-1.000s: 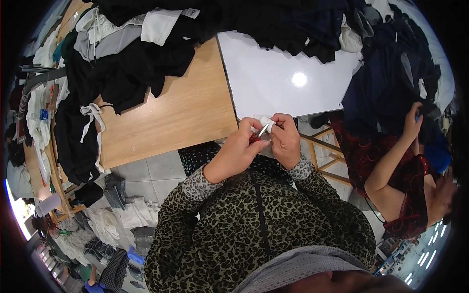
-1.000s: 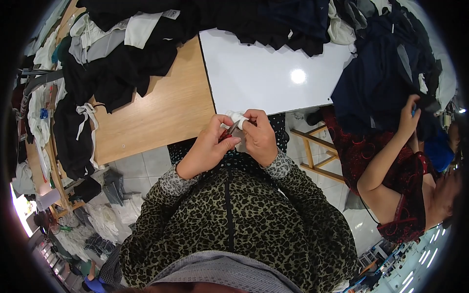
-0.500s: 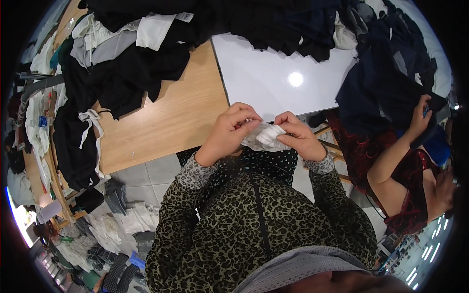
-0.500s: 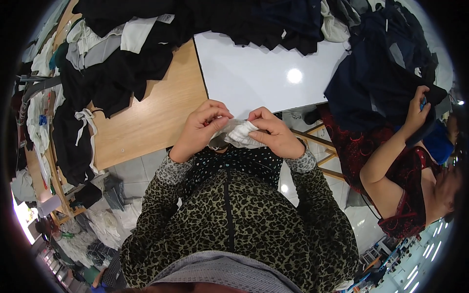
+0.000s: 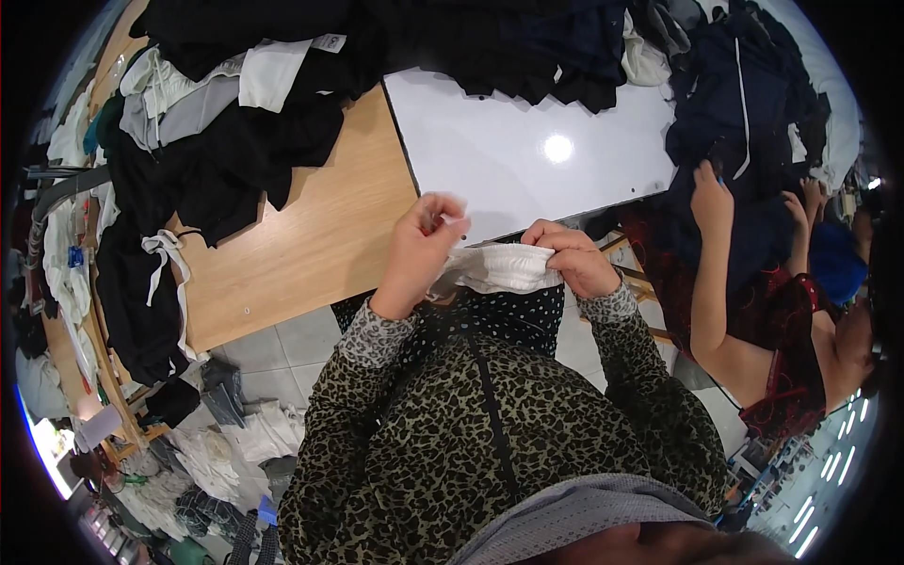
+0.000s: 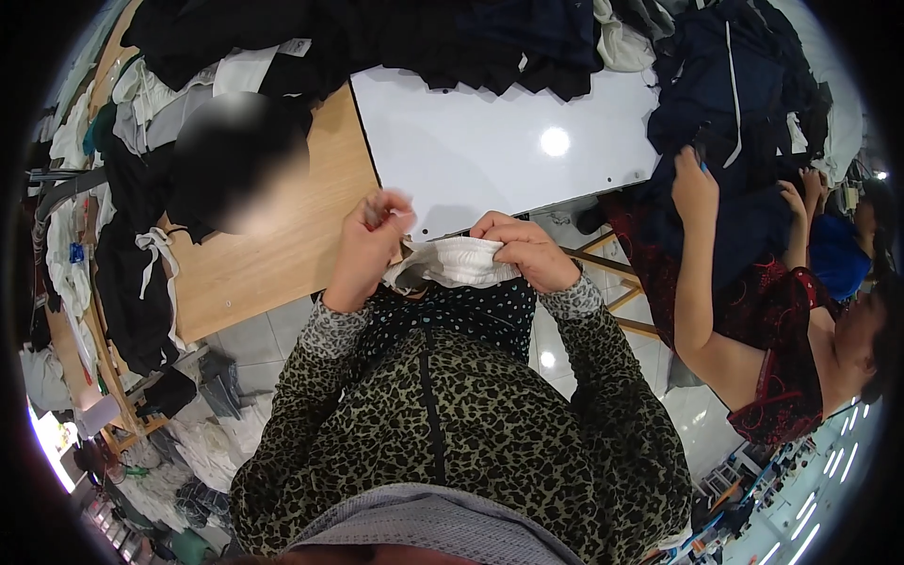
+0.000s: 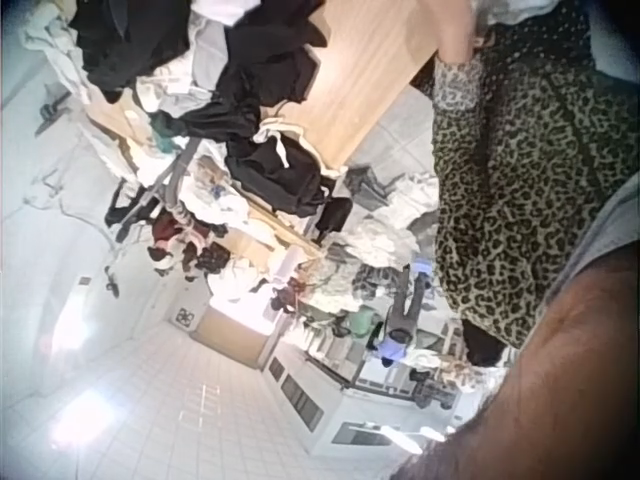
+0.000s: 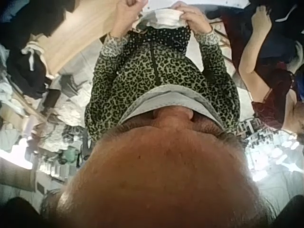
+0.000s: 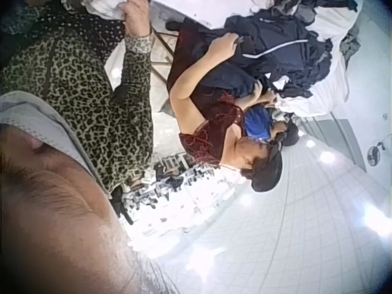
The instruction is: Trimming loose threads from garments using snips in a factory setting.
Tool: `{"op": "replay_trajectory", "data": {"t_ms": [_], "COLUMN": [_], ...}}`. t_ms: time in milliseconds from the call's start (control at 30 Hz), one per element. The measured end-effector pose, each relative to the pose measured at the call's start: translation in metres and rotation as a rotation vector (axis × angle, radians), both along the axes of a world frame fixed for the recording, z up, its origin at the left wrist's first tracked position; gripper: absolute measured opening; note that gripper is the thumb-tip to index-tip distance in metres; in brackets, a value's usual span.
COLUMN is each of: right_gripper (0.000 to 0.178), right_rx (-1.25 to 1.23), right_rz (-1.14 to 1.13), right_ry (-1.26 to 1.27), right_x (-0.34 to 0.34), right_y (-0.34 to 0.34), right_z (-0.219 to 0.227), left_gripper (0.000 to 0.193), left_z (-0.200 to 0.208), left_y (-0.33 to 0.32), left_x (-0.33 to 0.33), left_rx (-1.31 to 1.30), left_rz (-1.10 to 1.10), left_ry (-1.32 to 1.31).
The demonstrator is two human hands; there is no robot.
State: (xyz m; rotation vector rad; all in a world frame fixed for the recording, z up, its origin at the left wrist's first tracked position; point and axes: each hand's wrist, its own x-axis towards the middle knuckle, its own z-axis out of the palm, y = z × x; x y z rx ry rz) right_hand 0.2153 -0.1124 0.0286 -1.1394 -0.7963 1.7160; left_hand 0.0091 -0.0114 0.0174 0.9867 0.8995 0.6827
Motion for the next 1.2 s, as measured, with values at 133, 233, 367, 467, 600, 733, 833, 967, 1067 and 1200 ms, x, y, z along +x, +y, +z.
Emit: {"op": "replay_trajectory", "data": {"t_ms": [133, 233, 367, 467, 600, 733, 833, 967, 1067, 1200], "right_gripper": [0.022, 0.022, 0.02, 0.019, 0.02, 0.023, 0.024, 0.023, 0.018, 0.016], "right_rx": [0.035, 0.015, 0.111, 0.138, 0.148, 0.119, 0.094, 0.102, 0.146, 0.096], "right_rz": [0.02, 0.036, 0.042, -0.012, -0.031, -0.057, -0.061, -0.026, 0.031, 0.122], "right_ry": [0.07, 0.039, 0.034, 0.094, 0.126, 0.144, 0.101, -0.115, -0.287, -0.393], "right_x": [0.0, -0.002, 0.003, 0.006, 0.005, 0.004, 0.004, 0.009, 0.009, 0.001], "right_y": [0.002, 0.001, 0.001, 0.001, 0.001, 0.002, 0.001, -0.002, -0.002, 0.001], "right_z": [0.001, 0.001, -0.01, -0.017, -0.024, -0.02, -0.013, -0.007, -0.006, 0.005], "left_gripper": [0.026, 0.015, 0.011, 0.013, 0.018, 0.023, 0.017, 0.014, 0.014, 0.012], "left_z": [0.018, 0.005, -0.004, -0.001, 0.012, 0.014, 0.008, 0.0, -0.004, 0.008], "left_y": [-0.01, -0.022, -0.013, -0.008, -0.011, -0.018, -0.017, -0.017, -0.017, -0.017], "left_x": [0.006, 0.02, 0.025, 0.014, 0.013, 0.011, 0.008, -0.002, -0.008, -0.009], "left_rx": [0.187, 0.395, 0.133, -0.067, 0.244, 0.366, 0.168, 0.027, 0.059, 0.101], "left_rz": [-0.332, -0.371, -0.1, -0.127, -0.106, -0.418, -0.606, -0.461, -0.467, -0.443], "left_ry": [0.001, -0.047, 0.144, 0.052, 0.062, 0.133, 0.235, 0.086, 0.135, 0.142]}}
